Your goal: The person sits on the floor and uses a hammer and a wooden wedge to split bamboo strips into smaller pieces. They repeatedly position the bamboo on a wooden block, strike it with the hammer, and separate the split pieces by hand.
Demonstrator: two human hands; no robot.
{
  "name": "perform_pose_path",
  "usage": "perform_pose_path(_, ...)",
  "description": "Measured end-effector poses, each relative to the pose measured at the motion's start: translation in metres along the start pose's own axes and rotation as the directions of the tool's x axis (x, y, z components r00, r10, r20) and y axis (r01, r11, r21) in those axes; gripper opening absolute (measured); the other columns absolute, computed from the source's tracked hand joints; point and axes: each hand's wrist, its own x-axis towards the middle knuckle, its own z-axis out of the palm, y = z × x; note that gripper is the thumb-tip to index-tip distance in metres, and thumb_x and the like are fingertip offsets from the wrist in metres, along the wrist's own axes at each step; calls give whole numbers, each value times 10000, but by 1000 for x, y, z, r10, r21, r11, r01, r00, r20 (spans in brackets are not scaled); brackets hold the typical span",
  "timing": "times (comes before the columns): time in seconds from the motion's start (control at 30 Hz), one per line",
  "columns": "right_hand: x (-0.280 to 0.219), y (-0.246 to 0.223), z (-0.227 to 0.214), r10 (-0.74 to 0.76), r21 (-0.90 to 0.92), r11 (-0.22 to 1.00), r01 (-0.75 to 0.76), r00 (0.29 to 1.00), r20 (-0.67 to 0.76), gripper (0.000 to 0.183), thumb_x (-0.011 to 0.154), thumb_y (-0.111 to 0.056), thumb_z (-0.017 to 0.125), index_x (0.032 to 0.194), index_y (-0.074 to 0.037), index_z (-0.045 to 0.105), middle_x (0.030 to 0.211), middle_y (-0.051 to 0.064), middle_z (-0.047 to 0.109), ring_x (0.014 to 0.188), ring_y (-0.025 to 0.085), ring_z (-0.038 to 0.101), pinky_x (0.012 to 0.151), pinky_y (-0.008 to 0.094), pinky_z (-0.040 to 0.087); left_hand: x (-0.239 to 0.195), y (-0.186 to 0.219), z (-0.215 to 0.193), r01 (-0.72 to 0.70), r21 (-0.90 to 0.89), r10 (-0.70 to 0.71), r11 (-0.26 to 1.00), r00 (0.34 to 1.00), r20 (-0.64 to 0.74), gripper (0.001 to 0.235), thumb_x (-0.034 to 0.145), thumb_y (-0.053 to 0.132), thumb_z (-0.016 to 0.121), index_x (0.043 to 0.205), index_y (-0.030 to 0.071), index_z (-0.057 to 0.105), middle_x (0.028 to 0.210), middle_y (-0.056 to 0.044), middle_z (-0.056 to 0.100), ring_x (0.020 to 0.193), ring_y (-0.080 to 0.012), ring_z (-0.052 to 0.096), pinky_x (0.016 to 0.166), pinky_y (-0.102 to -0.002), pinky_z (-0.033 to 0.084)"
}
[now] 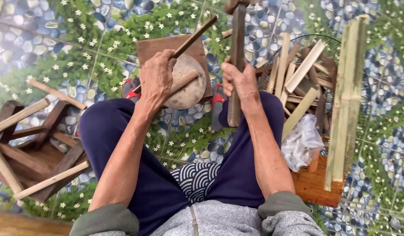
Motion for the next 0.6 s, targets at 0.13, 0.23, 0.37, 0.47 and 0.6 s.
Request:
perform_pose_path(0.13, 3, -5, 3, -139, -17, 990, 139, 990, 39, 203, 908, -87, 725, 1052, -22, 596, 610, 26, 416, 367, 121, 458, 290, 299, 408, 0, -6, 4, 18, 142, -23, 990, 999, 35, 144, 1075, 323, 574, 1177, 289, 669, 905, -30, 649, 829, -369, 722, 767, -520, 570)
perform_pose_path(0.23, 4, -6, 2, -236, 16, 972, 235, 969, 73, 188, 913, -64, 689, 1056, -19, 577, 606, 31, 417, 370, 126, 473, 305, 297, 431, 4, 0, 2, -6, 151, -3, 989, 998, 59, 148, 1066, 317, 593, 1192, 281, 661, 919, -40, 642, 853, -388, 718, 766, -529, 567)
perform_pose_path(0.37, 11, -3, -8, -261, -125, 954, 273, 960, 102, 150, 952, -48, 728, 1064, -4, 640, 601, 107, 549, 422, 169, 577, 393, 297, 512, 7, -1, 8, -24, 180, 16, 983, 999, 47, 133, 1056, 345, 610, 1172, 284, 637, 934, -38, 643, 874, -382, 720, 780, -516, 571)
perform_pose_path(0.47, -4, -6, 4, -200, -121, 974, 194, 979, -41, 163, 985, -129, 710, 1086, -30, 630, 626, 73, 538, 401, 118, 520, 330, 270, 478, 9, 0, 1, -21, 181, 14, 983, 999, 38, 105, 1058, 291, 611, 1145, 242, 644, 947, -72, 662, 855, -420, 714, 770, -547, 564)
perform_pose_path(0.6, 1, 9, 16, -182, -41, 983, 179, 977, -112, 173, 991, -162, 713, 1057, -26, 628, 598, 82, 530, 366, 126, 500, 284, 280, 466, 11, 7, -12, -7, 184, 2, 983, 1000, 26, 126, 1065, 261, 610, 1163, 182, 613, 962, -118, 675, 884, -445, 709, 773, -578, 559)
